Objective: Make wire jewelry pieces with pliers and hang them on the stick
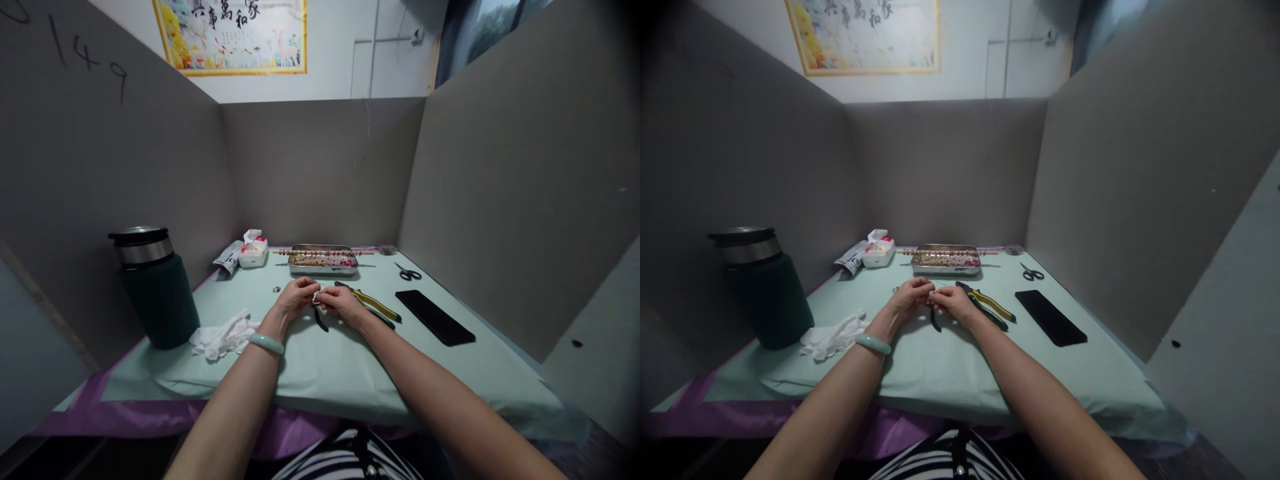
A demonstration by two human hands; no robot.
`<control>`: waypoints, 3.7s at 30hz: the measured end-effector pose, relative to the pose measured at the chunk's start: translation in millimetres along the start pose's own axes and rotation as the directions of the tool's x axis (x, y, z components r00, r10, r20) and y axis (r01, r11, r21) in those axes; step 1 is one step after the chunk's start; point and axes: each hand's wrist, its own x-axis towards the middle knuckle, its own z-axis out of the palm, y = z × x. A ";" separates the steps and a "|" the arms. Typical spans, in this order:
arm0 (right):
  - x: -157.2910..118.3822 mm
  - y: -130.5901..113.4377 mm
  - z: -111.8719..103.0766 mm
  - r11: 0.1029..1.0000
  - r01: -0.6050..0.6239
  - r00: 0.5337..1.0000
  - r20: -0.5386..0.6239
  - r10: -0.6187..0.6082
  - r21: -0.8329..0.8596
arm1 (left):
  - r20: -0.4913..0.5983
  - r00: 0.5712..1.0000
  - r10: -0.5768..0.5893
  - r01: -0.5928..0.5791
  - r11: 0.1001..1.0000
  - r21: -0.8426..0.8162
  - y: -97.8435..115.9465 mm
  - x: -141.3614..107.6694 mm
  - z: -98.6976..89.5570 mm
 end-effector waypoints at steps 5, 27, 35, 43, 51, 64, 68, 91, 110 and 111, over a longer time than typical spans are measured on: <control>0.8 -2.3 -1.4 0.990 0.041 0.998 -0.035 -0.046 -0.134 | -0.020 1.000 -0.006 0.006 1.000 0.001 -2.7 2.6 -2.4; 5.1 -7.6 -8.4 0.989 0.134 0.955 -0.274 -0.112 0.063 | 0.227 0.966 -0.124 0.104 0.990 0.096 -4.8 -1.1 -0.5; -5.5 -19.5 -8.6 0.960 0.001 0.999 0.044 -0.014 0.281 | 0.384 0.910 -0.158 0.133 0.987 0.092 4.2 -11.5 -0.7; -8.1 -18.4 -9.4 0.957 -0.037 0.986 0.166 -0.012 0.287 | 0.465 0.838 -0.286 0.204 0.954 0.220 1.6 -11.2 0.4; 0.5 -13.0 -8.0 0.992 0.113 0.982 -0.161 -0.104 0.047 | 0.253 0.962 -0.098 0.025 0.961 0.277 -0.1 -9.4 11.2; 7.3 -0.2 -11.1 0.995 0.055 0.978 -0.196 -0.069 -0.080 | 0.044 0.998 -0.047 0.016 0.847 0.531 -5.7 -3.5 18.2; 3.7 -6.3 -10.0 0.996 0.068 0.977 -0.196 -0.080 -0.063 | 0.067 0.996 -0.050 0.012 0.881 0.473 -2.8 -2.8 15.0; -2.9 -5.7 -2.0 0.997 -0.005 1.000 0.028 0.002 0.083 | -0.077 0.991 0.110 -0.087 0.963 0.257 0.3 2.1 6.5; 3.0 0.2 -6.8 0.975 -0.007 0.995 -0.094 0.028 0.221 | -0.231 0.964 0.135 -0.109 0.986 0.123 3.4 0.7 6.8; 3.5 0.7 -7.4 0.971 -0.004 0.994 -0.102 0.029 0.237 | -0.238 0.962 0.133 -0.109 0.988 0.108 3.1 0.9 6.6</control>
